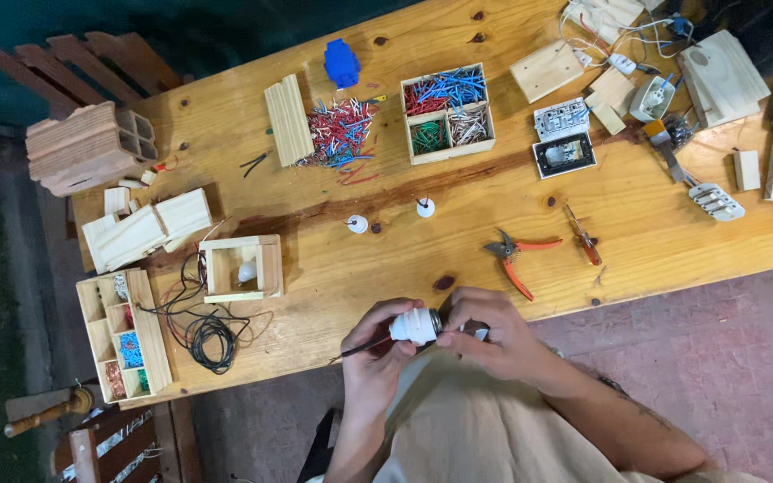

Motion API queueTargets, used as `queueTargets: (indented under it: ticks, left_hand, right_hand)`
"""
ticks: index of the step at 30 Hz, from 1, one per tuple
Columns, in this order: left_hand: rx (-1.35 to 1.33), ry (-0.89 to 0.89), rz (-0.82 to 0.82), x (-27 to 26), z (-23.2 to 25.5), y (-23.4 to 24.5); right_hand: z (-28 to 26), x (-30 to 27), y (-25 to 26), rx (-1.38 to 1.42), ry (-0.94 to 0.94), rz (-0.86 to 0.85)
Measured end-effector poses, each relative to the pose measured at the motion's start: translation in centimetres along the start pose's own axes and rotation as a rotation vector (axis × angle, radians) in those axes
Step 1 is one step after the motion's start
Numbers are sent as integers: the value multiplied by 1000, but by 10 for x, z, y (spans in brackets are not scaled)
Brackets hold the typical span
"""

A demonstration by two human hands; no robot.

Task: The person strips the ends of wires using pliers. The person then uses a screwdriver to attach the wires into a light bulb socket and fits a white plastic cap over the assembly.

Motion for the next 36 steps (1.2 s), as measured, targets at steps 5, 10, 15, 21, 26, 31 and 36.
queueTargets:
  ticks: [5,10,15,21,26,31,36]
  left_hand:
    - [17,-7,13,1,0,-4]
    - [52,15,-16,3,-2,-2]
    - [112,-5,23,5,-1,3]
    - [194,-45,-1,8,-5,10]
    - [185,-23,147,13,-8,39]
    - [178,39,152,15,-19,38]
    - [142,0,187,16,-37,41]
  right_hand:
    - [-6,-6,5,-88,64,152]
    - [-13,-7,7,-142,103,191]
    - [-12,-8,7,-163,99,204]
    - [3,-1,5,12,19,136]
    - [103,-25,-6,1032,-795,278]
    - [148,-42,-7,1092,-758,352]
    - [110,-37,4,588,-1029,504]
Point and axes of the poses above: each hand's wrist, its own x-axis towards the middle knuckle, its own y-axis out of the back of the hand, z = x × y, the point moved 9 cm from there along x, towards the middle knuckle, and after that the axes turned 1 degree about x, right-handed, at the moved point
